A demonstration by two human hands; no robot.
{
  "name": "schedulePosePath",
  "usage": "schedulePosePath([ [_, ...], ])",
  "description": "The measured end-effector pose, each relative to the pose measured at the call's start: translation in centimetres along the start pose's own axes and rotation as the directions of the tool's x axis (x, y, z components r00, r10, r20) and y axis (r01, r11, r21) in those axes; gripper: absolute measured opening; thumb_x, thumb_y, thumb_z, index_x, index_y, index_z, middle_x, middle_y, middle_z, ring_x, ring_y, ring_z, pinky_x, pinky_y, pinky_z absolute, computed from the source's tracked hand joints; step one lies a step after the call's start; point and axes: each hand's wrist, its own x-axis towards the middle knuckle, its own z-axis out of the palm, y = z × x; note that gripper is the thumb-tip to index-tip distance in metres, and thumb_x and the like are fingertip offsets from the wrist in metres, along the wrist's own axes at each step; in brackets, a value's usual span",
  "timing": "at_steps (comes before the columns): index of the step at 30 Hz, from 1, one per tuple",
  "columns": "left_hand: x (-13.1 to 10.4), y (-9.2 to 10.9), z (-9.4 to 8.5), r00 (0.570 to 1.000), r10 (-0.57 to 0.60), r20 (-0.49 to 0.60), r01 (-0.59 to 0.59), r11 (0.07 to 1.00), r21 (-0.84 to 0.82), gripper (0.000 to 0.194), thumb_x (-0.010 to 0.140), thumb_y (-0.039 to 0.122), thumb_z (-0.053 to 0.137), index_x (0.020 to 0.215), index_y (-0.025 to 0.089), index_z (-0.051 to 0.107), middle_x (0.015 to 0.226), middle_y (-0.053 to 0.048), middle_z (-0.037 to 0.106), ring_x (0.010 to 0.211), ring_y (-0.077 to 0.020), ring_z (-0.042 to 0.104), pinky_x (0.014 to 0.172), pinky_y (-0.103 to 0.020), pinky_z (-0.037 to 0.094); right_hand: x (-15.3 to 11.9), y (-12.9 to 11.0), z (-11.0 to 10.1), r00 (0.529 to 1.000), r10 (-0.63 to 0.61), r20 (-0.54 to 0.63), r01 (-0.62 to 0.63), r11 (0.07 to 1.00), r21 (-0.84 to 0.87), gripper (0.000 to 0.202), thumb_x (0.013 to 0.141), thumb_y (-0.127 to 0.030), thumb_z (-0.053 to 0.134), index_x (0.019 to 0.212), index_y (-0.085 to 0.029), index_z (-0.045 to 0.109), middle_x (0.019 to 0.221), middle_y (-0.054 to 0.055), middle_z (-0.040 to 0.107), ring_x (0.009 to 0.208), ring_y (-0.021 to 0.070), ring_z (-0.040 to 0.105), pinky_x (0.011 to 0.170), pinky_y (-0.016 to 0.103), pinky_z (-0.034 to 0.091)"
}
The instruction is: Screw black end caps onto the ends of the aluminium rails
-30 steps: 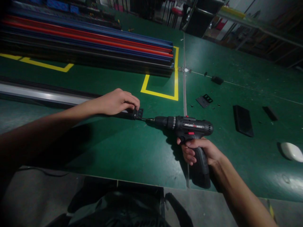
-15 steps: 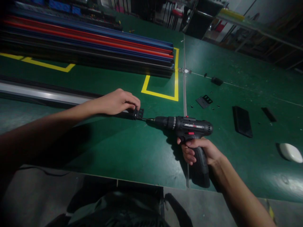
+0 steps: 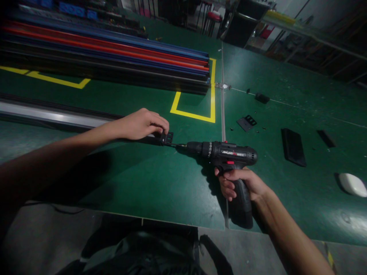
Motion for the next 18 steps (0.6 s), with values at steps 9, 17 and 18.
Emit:
schedulePosePath([
  [9, 0.03, -0.12, 0.02, 1.0, 0.005, 0.002, -0.005, 1.0, -0.001, 0.023, 0.095, 0.024, 0.057, 0.097, 0.022, 0.08, 0.101, -0.003, 0.08, 0.09, -0.0155, 0.072, 0.087, -0.029, 0.048, -0.01, 0.03, 0.12, 1.0, -0.004, -0.013, 0.004, 1.0, -0.014, 0.026, 0.085, -0.025, 0.071, 0.108, -0.014, 0.074, 0.058, -0.005, 0.05, 0.044, 0.01, 0.047, 0.048, 0.025, 0.051],
  [17, 0.0, -0.02, 0.0, 1.0, -0.006, 0.003, 0.006, 1.0, -0.013, 0.024, 0.094, 0.023, 0.058, 0.098, 0.023, 0.081, 0.101, -0.003, 0.079, 0.091, -0.0157, 0.072, 0.089, -0.03, 0.047, 0.05, -0.2, 0.17, 1.0, 0.004, 0.004, -0.004, 1.0, 0.005, 0.026, 0.087, -0.025, 0.07, 0.11, -0.014, 0.075, 0.06, -0.005, 0.051, 0.045, 0.009, 0.047, 0.049, 0.023, 0.051],
  [18, 0.0, -0.03, 0.02, 1.0, -0.008, 0.001, 0.008, 1.0, -0.017, 0.024, 0.094, 0.023, 0.058, 0.098, 0.023, 0.081, 0.101, -0.003, 0.079, 0.091, -0.0158, 0.072, 0.089, -0.03, 0.047, 0.05, -0.19, 0.17, 1.0, 0.006, 0.006, -0.006, 1.0, 0.004, 0.026, 0.087, -0.024, 0.07, 0.111, -0.014, 0.075, 0.06, -0.005, 0.051, 0.045, 0.0091, 0.047, 0.049, 0.023, 0.052],
])
